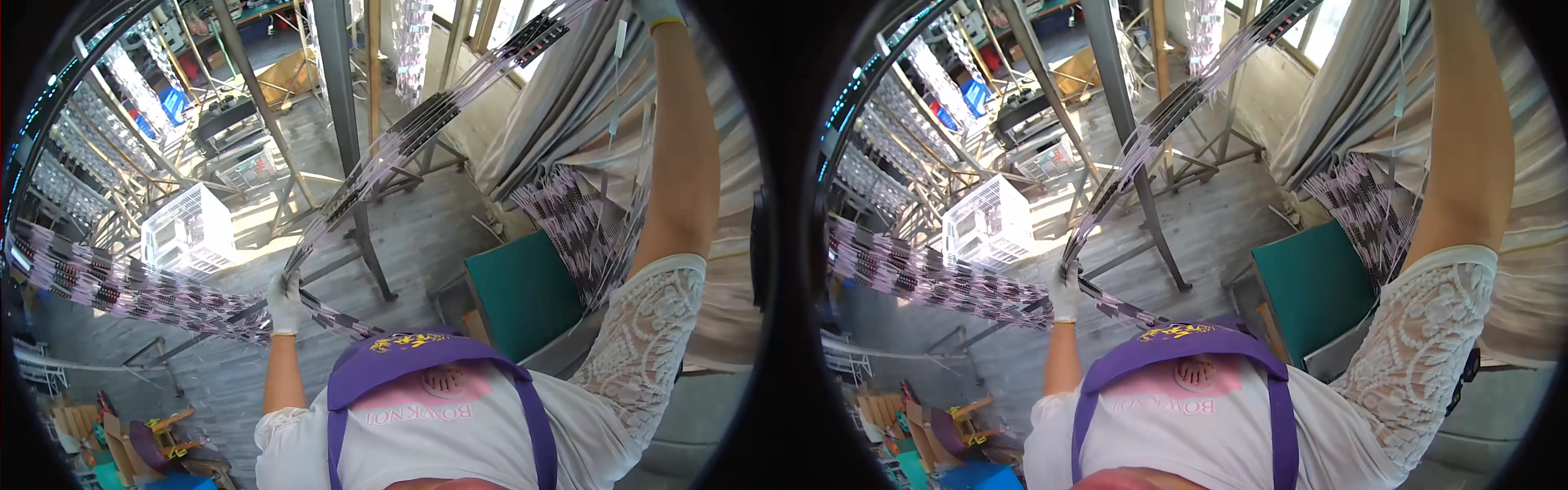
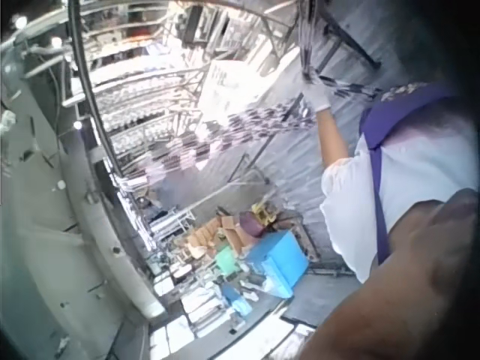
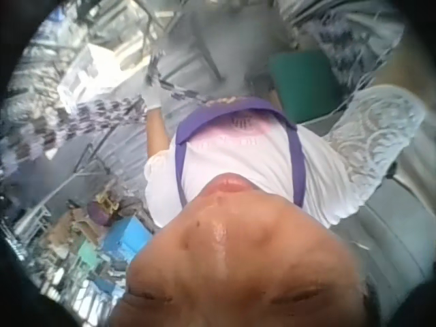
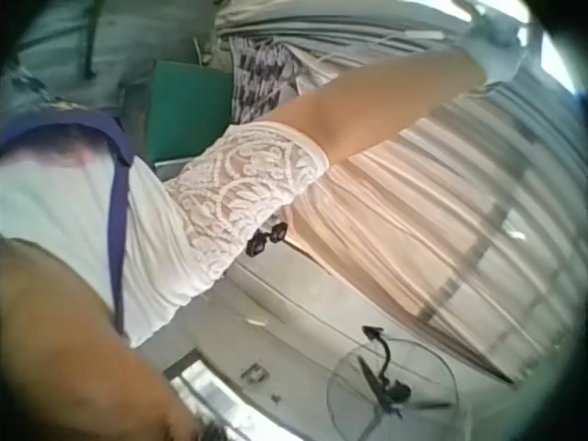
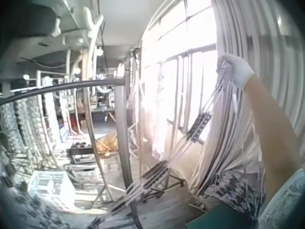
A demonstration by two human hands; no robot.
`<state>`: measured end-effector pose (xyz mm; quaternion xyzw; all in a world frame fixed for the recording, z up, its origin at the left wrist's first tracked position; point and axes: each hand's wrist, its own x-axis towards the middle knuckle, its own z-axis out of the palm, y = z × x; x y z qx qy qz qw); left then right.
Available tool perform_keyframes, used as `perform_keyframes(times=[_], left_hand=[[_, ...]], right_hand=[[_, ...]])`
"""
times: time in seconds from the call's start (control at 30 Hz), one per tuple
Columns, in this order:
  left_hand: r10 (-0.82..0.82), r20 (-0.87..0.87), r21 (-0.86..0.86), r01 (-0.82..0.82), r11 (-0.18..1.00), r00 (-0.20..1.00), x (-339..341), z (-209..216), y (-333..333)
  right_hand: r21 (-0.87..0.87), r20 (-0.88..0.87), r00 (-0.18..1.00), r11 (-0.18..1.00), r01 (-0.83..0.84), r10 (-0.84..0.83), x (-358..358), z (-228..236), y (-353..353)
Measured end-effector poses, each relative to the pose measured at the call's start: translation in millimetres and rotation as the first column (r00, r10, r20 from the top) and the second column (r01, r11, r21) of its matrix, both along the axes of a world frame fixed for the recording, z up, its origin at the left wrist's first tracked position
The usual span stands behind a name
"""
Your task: The person processes LED strips using a production machine and hangs them on a rack.
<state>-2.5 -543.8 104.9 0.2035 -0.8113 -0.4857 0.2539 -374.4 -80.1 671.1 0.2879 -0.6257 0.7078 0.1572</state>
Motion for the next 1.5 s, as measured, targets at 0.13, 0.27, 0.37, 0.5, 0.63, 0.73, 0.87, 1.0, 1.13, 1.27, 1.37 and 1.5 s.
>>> perform_keyframes(times=[0.13, 0.27, 0.37, 0.5, 0.63, 0.73, 0.87, 1.0, 1.13, 1.27, 1.37, 1.5], left_hand=[[0.26, -0.189, 0.139, -0.236, 0.962, 0.947, 8, 3, -6], [0.499, -0.328, 0.286, -0.419, 0.861, 0.802, -6, 94, -38], [0.433, -0.377, 0.302, -0.333, 0.893, 0.819, -4, 124, -66], [0.345, -0.317, 0.12, -0.323, 0.939, 0.884, 30, 119, -106], [0.262, -0.132, -0.035, -0.269, 0.962, 0.956, 42, 116, -138], [0.312, -0.154, -0.012, -0.318, 0.948, 0.937, 48, 115, -175], [0.351, -0.327, -0.079, -0.395, 0.915, 0.877, 75, 136, -231], [0.427, -0.43, -0.121, -0.519, 0.846, 0.796, 95, 169, -255], [0.383, -0.649, 0.084, -0.438, 0.895, 0.657, 114, 202, -275], [0.297, -0.745, 0.205, -0.218, 0.954, 0.598, 147, 245, -292], [0.145, -0.684, 0.138, -0.069, 0.988, 0.715, 177, 281, -302], [-0.12, -0.532, 0.025, 0.157, 0.987, 0.838, 191, 331, -328]], right_hand=[[-0.034, -0.124, 0.991, 0.999, 0.036, -0.04, 10, -13, -58], [-0.244, -0.169, 0.98, 0.958, -0.147, 0.108, -2, -22, -83], [-0.221, -0.158, 0.987, 0.972, -0.077, 0.042, -73, -17, -44], [-0.214, -0.017, 0.997, 0.974, -0.074, 0.072, -52, -43, -73], [-0.032, 0.134, 0.982, 0.99, 0.135, -0.13, 31, -49, -105], [-0.081, 0.161, 0.983, 0.994, -0.073, 0.085, -24, -64, -104], [-0.2, 0.148, 0.954, 0.952, -0.229, 0.261, -25, -68, -160], [-0.241, 0.041, 0.94, 0.916, -0.321, 0.34, -41, -61, -194], [0.117, 0.027, 0.649, 0.643, -0.757, 0.76, -117, -40, -181], [-0.257, -0.105, 0.803, 0.764, -0.592, 0.587, -112, -38, -234], [-0.291, -0.169, 0.806, 0.753, -0.59, 0.567, -95, -35, -269], [-0.295, -0.279, 0.825, 0.773, -0.561, 0.492, -158, -28, -269]])
